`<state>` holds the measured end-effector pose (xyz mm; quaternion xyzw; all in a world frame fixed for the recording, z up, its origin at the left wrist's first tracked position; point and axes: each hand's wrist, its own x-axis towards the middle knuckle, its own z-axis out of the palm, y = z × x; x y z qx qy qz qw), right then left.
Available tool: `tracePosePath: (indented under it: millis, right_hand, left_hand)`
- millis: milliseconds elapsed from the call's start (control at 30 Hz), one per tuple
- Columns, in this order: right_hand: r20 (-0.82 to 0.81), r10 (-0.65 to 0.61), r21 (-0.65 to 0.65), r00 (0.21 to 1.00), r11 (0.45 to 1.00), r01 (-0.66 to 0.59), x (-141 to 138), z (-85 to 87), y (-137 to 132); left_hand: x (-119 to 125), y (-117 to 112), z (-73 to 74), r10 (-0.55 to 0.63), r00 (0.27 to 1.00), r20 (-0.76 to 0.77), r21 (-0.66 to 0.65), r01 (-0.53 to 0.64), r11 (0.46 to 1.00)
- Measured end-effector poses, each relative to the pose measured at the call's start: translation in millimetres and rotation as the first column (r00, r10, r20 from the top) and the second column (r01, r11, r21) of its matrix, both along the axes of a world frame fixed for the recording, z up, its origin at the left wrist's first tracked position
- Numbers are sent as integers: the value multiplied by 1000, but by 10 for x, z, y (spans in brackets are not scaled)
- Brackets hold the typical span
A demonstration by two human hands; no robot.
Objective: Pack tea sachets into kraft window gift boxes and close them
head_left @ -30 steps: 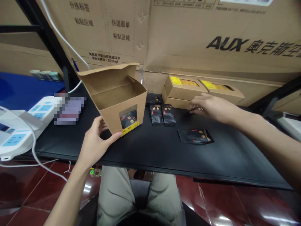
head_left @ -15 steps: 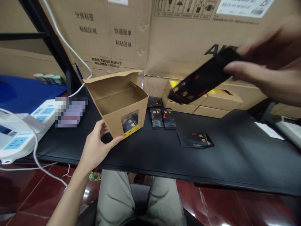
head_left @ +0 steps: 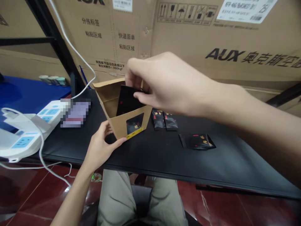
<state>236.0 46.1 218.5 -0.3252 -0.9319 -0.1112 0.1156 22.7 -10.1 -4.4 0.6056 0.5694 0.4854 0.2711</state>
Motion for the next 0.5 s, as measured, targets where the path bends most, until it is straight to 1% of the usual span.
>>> tracePosePath:
  millis: [100, 167, 300, 367, 433, 500]
  right_hand:
    - [-10, 72, -76, 997, 994, -73, -75, -95, 82]
    - [50, 71, -65, 996, 996, -68, -140, -99, 114]
    - [261, 3, 14, 965, 1000, -7, -279, -14, 129]
    - [312, 0, -11, 950, 1000, 3, -352, 45, 90]
    - [376, -48, -51, 926, 996, 72, -431, 90, 32]
    - [437, -136, -88, 889, 977, 193, -514, 96, 2]
  left_hand:
    - [9, -1, 18, 7, 1000, 1, -3, -7, 1000]
    - [17, -4, 34, 4, 1000, 6, -5, -4, 1000]
    - [21, -12, 52, 6, 1000, -13, -5, -6, 1000]
    - [17, -12, 47, 18, 999, -30, -2, -18, 1000]
    - [10, -8, 35, 17, 999, -30, 3, -17, 1000]
    - [5, -3, 25, 7, 1000, -24, 4, -7, 1000]
